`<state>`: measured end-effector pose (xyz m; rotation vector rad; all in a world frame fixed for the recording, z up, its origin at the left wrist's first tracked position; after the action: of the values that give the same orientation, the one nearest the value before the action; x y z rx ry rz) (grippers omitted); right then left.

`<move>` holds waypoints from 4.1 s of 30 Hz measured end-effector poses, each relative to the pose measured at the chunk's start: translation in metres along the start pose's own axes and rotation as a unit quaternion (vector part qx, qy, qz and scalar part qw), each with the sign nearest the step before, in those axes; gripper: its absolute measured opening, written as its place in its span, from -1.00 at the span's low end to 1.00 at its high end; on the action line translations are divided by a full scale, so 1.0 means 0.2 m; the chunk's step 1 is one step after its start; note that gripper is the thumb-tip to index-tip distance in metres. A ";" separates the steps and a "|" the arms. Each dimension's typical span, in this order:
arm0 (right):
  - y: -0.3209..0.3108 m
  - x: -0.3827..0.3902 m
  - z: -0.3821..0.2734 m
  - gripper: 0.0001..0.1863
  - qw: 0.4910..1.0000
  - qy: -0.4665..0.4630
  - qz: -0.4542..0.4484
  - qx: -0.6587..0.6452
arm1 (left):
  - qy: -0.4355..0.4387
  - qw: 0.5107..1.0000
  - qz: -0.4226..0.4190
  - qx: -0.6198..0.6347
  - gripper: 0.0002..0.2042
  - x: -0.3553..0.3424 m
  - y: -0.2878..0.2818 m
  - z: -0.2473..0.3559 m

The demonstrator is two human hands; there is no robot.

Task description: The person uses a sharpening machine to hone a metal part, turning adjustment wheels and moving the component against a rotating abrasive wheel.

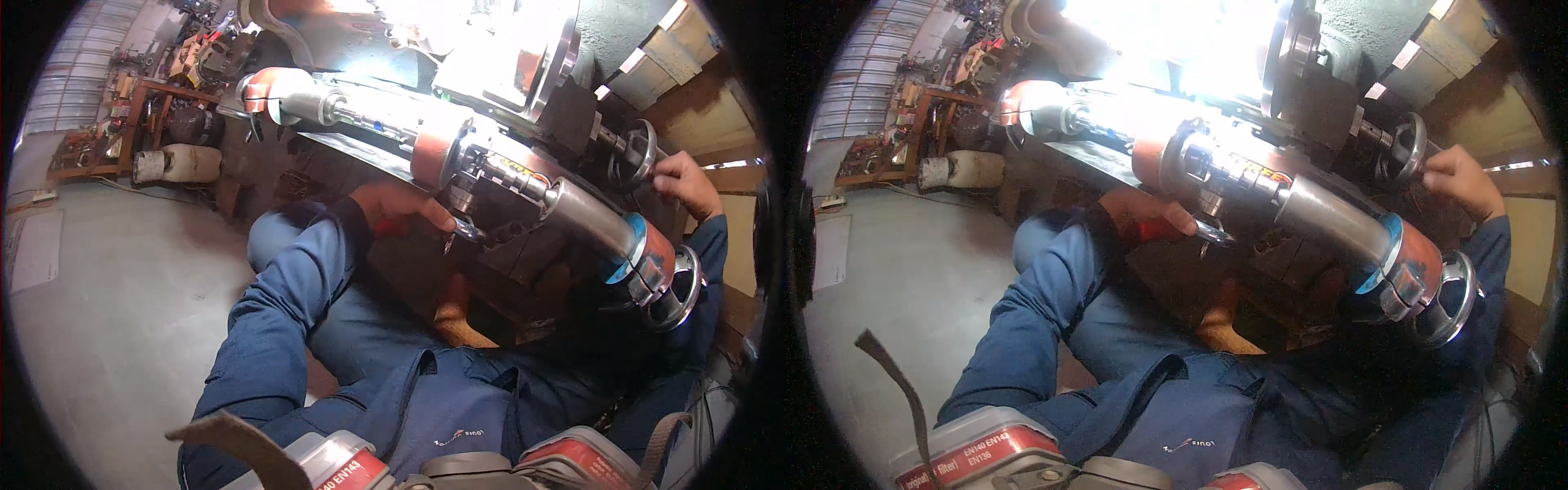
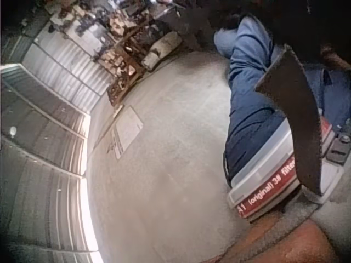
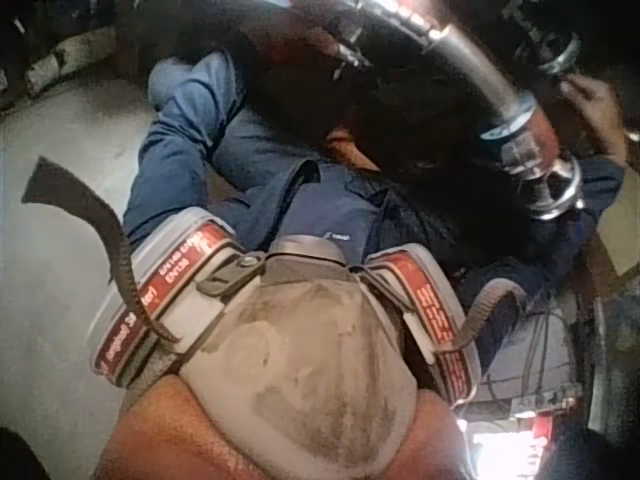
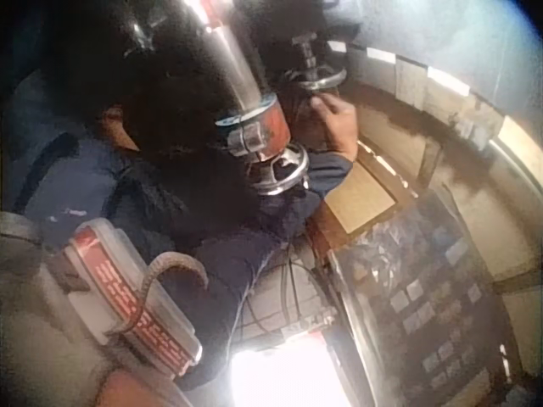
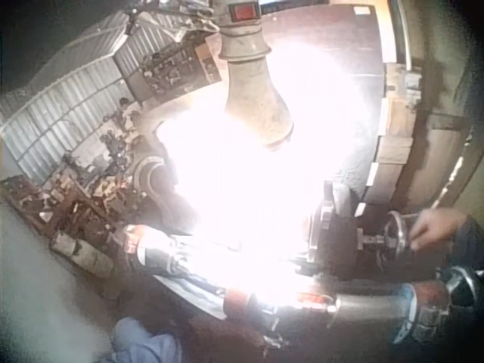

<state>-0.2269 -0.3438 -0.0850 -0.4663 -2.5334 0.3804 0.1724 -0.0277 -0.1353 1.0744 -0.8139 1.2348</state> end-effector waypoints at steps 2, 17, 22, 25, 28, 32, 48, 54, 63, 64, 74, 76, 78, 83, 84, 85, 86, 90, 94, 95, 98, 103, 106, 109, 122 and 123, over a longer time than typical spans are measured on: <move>0.00 -0.03 -0.01 -0.56 0.992 -0.095 0.077 0.014 | -0.001 1.000 -0.007 0.006 -0.31 -0.01 -0.01 -0.01; 0.10 -0.14 0.10 -0.60 0.936 -0.042 0.001 0.350 | -0.003 1.000 0.007 0.017 -0.23 0.10 0.03 0.03; -0.02 -0.05 -0.05 -0.73 0.993 -0.084 0.064 -0.044 | -0.006 0.999 0.000 0.034 -0.24 0.03 0.00 -0.01; -0.04 -0.15 0.06 -0.71 0.983 -0.078 0.160 -0.049 | -0.021 1.000 0.002 0.019 -0.26 0.06 0.02 0.01; -0.10 -0.29 0.43 -0.68 0.966 -0.115 0.211 0.094 | 0.037 0.995 0.068 0.070 -0.70 0.16 0.11 0.08; 0.12 -0.24 0.32 -0.62 0.945 -0.135 0.149 0.259 | 0.025 0.996 0.018 0.085 -0.55 0.15 0.05 0.03; 0.10 -0.23 0.29 -0.78 0.966 -0.039 0.082 0.242 | 0.054 0.972 0.033 0.226 -0.73 0.06 -0.02 -0.05; -0.01 -0.03 0.08 -0.70 0.988 -0.094 0.118 0.039 | -0.035 0.998 0.034 0.043 -0.67 -0.14 -0.16 -0.10; -0.09 -0.18 0.29 -0.66 0.965 -0.081 0.242 0.055 | 0.082 0.994 0.053 0.057 -0.65 0.05 0.04 -0.01; -0.07 -0.21 0.28 -0.66 0.965 -0.096 0.241 0.044 | 0.076 0.994 0.056 0.061 -0.65 0.06 0.04 -0.03; -0.04 -0.18 0.20 -0.66 0.964 -0.042 0.257 0.047 | 0.070 0.990 -0.029 0.122 -0.51 0.03 0.01 -0.03; -0.05 -0.18 0.22 -0.66 0.966 -0.051 0.248 0.045 | 0.064 0.991 -0.012 0.117 -0.47 0.04 0.02 -0.01; -0.05 -0.18 0.22 -0.65 0.968 -0.059 0.239 0.043 | 0.082 0.990 -0.057 0.104 -0.40 0.10 0.07 0.03; -0.04 -0.18 0.18 -0.65 0.971 -0.006 0.234 0.043 | 0.057 0.995 -0.034 0.077 -0.37 0.00 -0.01 -0.03; -0.02 -0.20 0.17 -0.65 0.972 -0.007 0.231 0.043 | 0.050 0.996 -0.027 0.072 -0.36 -0.02 -0.03 -0.05; -0.03 -0.19 0.18 -0.65 0.971 -0.020 0.234 0.045 | 0.051 0.996 -0.029 0.070 -0.36 -0.02 -0.02 -0.04; -0.04 -0.18 0.18 -0.65 0.970 -0.032 0.237 0.047 | 0.061 0.994 -0.049 0.078 -0.37 -0.02 -0.02 -0.03; -0.04 -0.18 0.18 -0.65 0.971 -0.027 0.234 0.032 | 0.091 0.983 -0.112 0.114 -0.42 -0.02 0.00 -0.02; -0.03 -0.17 0.19 -0.65 0.964 -0.050 0.255 0.060 | 0.076 0.987 -0.093 0.111 -0.50 0.02 0.03 0.01; -0.05 -0.17 0.19 -0.65 0.964 -0.061 0.253 0.057 | 0.079 0.988 -0.076 0.108 -0.53 0.02 0.02 0.01; -0.08 -0.11 0.18 -0.67 0.964 -0.077 0.227 0.117 | 0.087 0.988 -0.055 0.111 -0.60 0.04 0.02 -0.01; 0.04 0.07 0.18 -0.69 0.987 0.053 0.148 0.013 | 0.038 0.995 -0.049 0.084 -0.64 0.03 0.02 0.05; 0.18 -0.18 0.37 -0.65 0.989 0.041 0.016 0.142 | 0.076 0.988 -0.097 0.097 -0.60 -0.06 -0.06 -0.07; 0.01 -0.11 0.64 -0.67 0.837 -0.175 -0.004 0.518 | 0.007 0.999 0.013 0.037 -0.56 0.04 0.02 0.08; 0.00 -0.11 -0.03 -0.76 0.977 -0.049 0.181 0.104 | 0.058 0.993 0.009 0.106 -0.50 0.13 0.04 0.03; 0.01 -0.09 -0.03 -0.76 0.976 -0.064 0.181 0.104 | 0.065 0.992 0.014 0.103 -0.49 0.14 0.05 0.03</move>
<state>-0.2080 -0.3473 -0.0884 -0.8461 -2.4886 0.8249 0.1681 -0.0247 -0.1043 1.1375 -0.6128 1.4212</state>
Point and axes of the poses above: each hand's wrist, its own x-axis away from the middle knuckle, its own y-axis out of the palm, z = x × y, the point moved 1 cm from there along -x, towards the middle knuckle, and after that the axes turned 11 degrees about -y, right-handed, at the moved point
